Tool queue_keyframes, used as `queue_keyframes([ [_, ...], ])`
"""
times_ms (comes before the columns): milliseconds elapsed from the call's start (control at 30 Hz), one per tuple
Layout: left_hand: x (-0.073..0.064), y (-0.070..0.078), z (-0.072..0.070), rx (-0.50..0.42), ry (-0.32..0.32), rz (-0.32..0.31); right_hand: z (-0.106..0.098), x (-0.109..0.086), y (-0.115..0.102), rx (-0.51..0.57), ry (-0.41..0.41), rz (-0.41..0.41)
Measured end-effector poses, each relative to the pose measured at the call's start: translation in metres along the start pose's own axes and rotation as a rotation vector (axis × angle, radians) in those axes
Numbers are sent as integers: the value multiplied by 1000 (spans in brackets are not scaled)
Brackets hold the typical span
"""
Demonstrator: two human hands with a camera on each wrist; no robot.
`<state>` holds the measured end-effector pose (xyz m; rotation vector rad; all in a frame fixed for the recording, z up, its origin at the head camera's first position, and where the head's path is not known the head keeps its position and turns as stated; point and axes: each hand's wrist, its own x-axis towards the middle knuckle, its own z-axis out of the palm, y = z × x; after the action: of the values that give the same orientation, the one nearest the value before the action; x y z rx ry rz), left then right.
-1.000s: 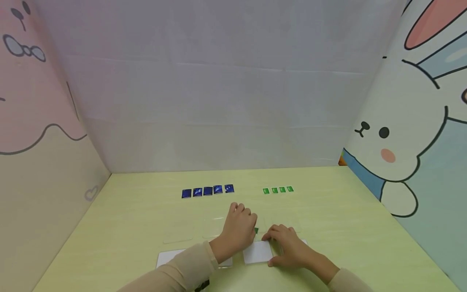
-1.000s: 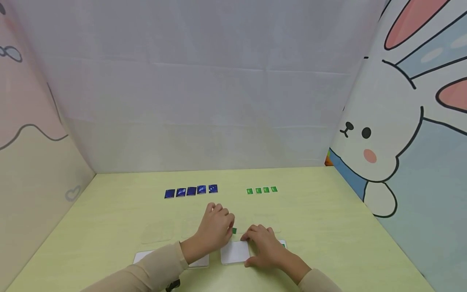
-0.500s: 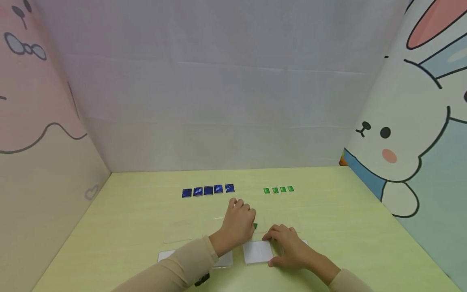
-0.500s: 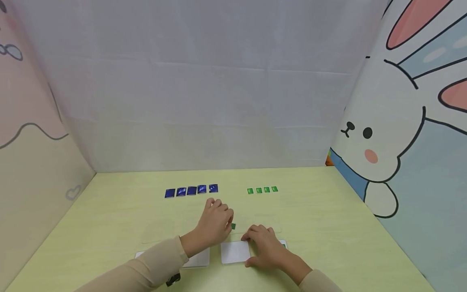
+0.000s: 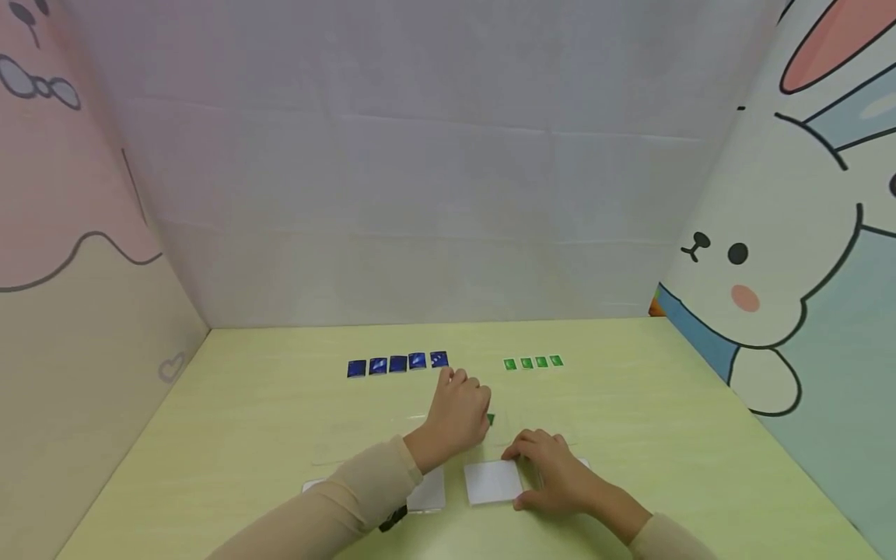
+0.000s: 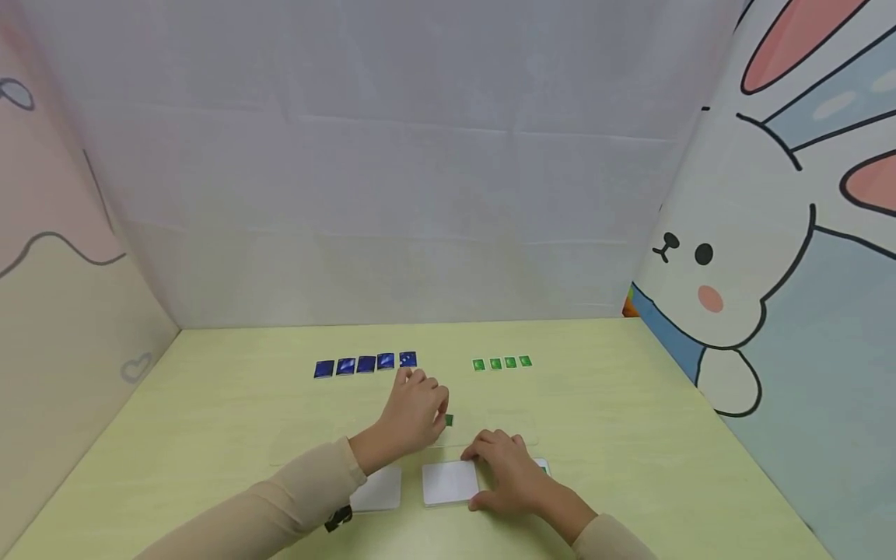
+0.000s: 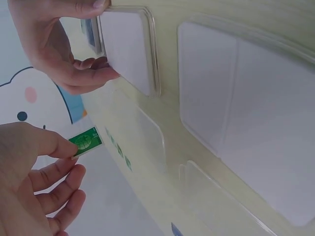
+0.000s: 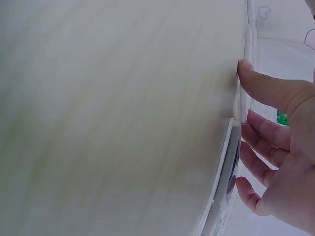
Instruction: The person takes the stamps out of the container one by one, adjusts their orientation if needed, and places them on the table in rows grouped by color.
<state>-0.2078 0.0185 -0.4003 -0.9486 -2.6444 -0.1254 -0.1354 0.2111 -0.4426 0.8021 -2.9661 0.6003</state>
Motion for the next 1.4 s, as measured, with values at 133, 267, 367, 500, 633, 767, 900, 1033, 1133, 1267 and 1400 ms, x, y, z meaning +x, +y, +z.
queue_keyframes([
  [133,6,-2,1,-14,2,-11,0,0,-1,2,-3,2],
  [267,13,-5,0,-37,1,-19,-1,1,-2,5,-11,11],
  [367,19,-7,-1,-41,1,-27,-3,1,-3,10,-17,18],
  [500,25,-9,-5,-44,-30,-48,-4,1,-4,18,-24,26],
  [633,31,-9,-9,-61,-85,-74,-3,1,-3,19,-26,26],
  [767,37,-10,-10,-88,-152,-100,-2,1,-2,20,-26,24],
  [900,44,-11,-12,-106,-219,-117,-2,1,-2,16,-30,24],
  [1033,51,-14,-15,-123,-277,-134,-2,1,-1,15,-29,22],
  [1133,57,-17,-18,-153,-317,-150,-2,0,-1,19,-33,23],
  [1267,66,-24,-16,-191,-366,-162,-3,0,-2,19,-38,27],
  [1400,75,-31,-15,-196,-398,-170,-4,0,-2,20,-41,28],
])
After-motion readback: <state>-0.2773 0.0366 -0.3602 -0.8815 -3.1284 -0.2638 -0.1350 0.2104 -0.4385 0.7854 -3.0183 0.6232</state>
